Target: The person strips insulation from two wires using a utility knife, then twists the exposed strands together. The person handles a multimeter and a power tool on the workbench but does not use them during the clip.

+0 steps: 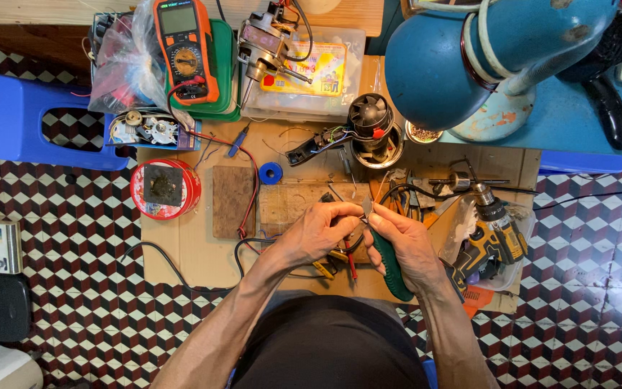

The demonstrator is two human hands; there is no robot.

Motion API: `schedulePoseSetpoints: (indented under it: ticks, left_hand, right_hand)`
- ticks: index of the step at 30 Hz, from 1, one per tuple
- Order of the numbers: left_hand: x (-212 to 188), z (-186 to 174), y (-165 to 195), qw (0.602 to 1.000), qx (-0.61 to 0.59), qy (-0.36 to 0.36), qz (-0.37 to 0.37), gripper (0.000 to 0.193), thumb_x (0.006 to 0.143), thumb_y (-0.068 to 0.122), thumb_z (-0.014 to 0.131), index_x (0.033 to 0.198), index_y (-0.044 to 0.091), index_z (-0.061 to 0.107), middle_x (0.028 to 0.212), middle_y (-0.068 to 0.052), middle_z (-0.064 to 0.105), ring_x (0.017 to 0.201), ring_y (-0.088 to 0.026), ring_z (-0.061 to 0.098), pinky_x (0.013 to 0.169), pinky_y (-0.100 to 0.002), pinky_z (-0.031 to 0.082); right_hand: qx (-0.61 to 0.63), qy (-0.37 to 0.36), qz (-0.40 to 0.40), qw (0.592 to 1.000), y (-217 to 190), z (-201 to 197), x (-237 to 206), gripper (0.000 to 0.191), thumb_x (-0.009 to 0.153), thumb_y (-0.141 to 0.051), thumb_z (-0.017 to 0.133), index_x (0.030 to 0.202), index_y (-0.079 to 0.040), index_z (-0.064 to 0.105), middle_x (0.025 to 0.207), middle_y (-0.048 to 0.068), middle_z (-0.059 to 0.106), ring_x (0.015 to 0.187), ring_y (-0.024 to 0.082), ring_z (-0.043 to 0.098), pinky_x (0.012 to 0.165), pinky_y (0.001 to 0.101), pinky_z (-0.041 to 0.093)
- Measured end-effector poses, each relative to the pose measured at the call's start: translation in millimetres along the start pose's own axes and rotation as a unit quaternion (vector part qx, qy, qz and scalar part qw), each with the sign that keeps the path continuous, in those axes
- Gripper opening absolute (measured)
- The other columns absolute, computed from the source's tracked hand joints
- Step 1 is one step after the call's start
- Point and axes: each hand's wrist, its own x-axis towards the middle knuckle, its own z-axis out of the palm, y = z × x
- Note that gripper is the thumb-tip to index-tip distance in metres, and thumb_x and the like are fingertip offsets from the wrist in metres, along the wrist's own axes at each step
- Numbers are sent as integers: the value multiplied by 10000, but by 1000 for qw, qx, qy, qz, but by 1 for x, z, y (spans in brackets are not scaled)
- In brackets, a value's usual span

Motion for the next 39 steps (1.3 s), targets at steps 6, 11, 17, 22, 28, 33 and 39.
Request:
schedulePoseSetpoints:
  ticks: [6, 11, 17, 22, 28, 33, 39]
  left_hand:
    - [0, -1, -1, 999, -31, -29, 7, 384, 992, 204, 518, 1243, -37, 682, 764, -30, 652, 693, -82, 587, 606, -267, 489]
    - [-3, -2, -1, 999, -15, -34, 7, 402, 982, 204, 503, 1260, -32, 672, 733, 2, 623, 669, -64, 554, 585, -257, 458]
    - [-4, -4, 1, 999, 2, -37, 9, 418, 970, 195, 502, 1291, -18, 665, 702, 18, 575, 629, -60, 507, 546, -262, 419]
    - [-5, -4, 1, 999, -10, -46, 18, 419, 966, 199, 500, 1286, -16, 665, 702, 19, 586, 634, -58, 524, 561, -257, 441]
    - [-4, -6, 1, 998, -2, -59, 13, 433, 953, 212, 500, 1293, 4, 669, 696, 23, 592, 632, -57, 535, 566, -257, 450]
    - [-6, -8, 3, 997, -2, -81, 11, 484, 928, 203, 493, 1362, 58, 653, 681, 37, 568, 605, -56, 500, 539, -259, 420]
    - [-9, -9, 5, 996, -11, -88, 8, 514, 919, 186, 499, 1403, 70, 624, 679, 48, 523, 608, -50, 471, 533, -250, 395]
  right_hand:
    - [6, -5, 2, 1000, -1, 0, -1, 470, 1026, -202, 565, 1392, 90, 520, 807, 44, 632, 532, 77, 595, 414, 199, 494]
    - [1, 1, -2, 1000, 0, 2, -2, 483, 1013, -200, 562, 1420, 54, 506, 801, 42, 633, 528, 77, 597, 406, 203, 496]
    - [-4, 0, -2, 1000, -1, 2, -3, 481, 1021, -197, 560, 1410, 83, 511, 806, 47, 632, 532, 80, 599, 406, 201, 494]
    - [-10, 0, -4, 1000, -1, 2, -3, 487, 1024, -195, 560, 1416, 89, 511, 801, 48, 632, 527, 77, 595, 404, 199, 491]
    - [-19, -1, -6, 1000, -1, 1, -3, 519, 1019, -195, 558, 1453, 78, 483, 794, 52, 635, 523, 79, 595, 398, 200, 492]
    - [-8, -6, -3, 1000, -1, 0, -3, 492, 1015, -198, 560, 1425, 64, 491, 796, 49, 636, 526, 81, 596, 400, 202, 496]
    - [-10, -6, -1, 1000, -3, 1, -5, 456, 1018, -202, 569, 1379, 75, 538, 791, 43, 631, 528, 81, 595, 399, 199, 491]
